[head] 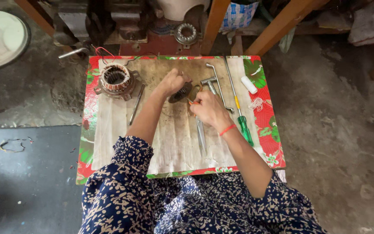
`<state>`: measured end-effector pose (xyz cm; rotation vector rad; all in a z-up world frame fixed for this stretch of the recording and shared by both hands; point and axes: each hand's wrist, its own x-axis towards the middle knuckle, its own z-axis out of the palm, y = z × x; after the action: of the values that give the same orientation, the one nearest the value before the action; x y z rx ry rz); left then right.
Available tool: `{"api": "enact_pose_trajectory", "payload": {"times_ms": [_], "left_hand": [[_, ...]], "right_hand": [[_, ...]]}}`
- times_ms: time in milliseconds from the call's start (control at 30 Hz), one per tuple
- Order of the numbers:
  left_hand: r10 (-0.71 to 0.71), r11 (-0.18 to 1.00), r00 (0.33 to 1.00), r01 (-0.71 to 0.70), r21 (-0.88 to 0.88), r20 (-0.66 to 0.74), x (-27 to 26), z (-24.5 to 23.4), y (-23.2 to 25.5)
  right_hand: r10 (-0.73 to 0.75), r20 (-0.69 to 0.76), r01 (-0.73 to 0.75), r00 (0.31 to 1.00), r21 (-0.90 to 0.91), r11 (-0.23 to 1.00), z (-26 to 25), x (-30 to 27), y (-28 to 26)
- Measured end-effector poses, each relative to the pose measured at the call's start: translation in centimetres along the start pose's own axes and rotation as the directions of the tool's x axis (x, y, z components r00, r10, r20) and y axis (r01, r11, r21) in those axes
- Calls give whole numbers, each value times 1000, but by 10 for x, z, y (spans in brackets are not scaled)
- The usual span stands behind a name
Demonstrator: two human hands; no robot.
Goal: The person uses scissors to trim copper windings on a motor stator, then uses a hammer to tap the stator core. The person continues trimming and tapping the stator repeatedly.
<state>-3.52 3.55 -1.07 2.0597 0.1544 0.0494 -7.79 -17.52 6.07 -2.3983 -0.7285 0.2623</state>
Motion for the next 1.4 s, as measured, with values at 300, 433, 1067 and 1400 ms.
{"api": "enact_pose_trajectory", "payload": {"times_ms": [300, 433, 1067, 1400], "left_hand": [[246, 931, 969, -237, 277, 4, 14, 10, -19], [165, 952, 986, -153, 265, -24, 11, 7, -16], [211, 939, 976, -190, 288, -45, -2, 7, 3], [217, 949, 976, -203, 240, -33, -5, 0, 9]], "right_hand": [[257, 321, -356, 911, 304, 884, -40, 14, -25], [84, 365, -163, 927, 190, 968, -42, 26, -26], [32, 495, -316, 869, 502, 805, -61, 46, 21], [24, 536, -313, 844, 455, 833, -67, 47, 11]]}}
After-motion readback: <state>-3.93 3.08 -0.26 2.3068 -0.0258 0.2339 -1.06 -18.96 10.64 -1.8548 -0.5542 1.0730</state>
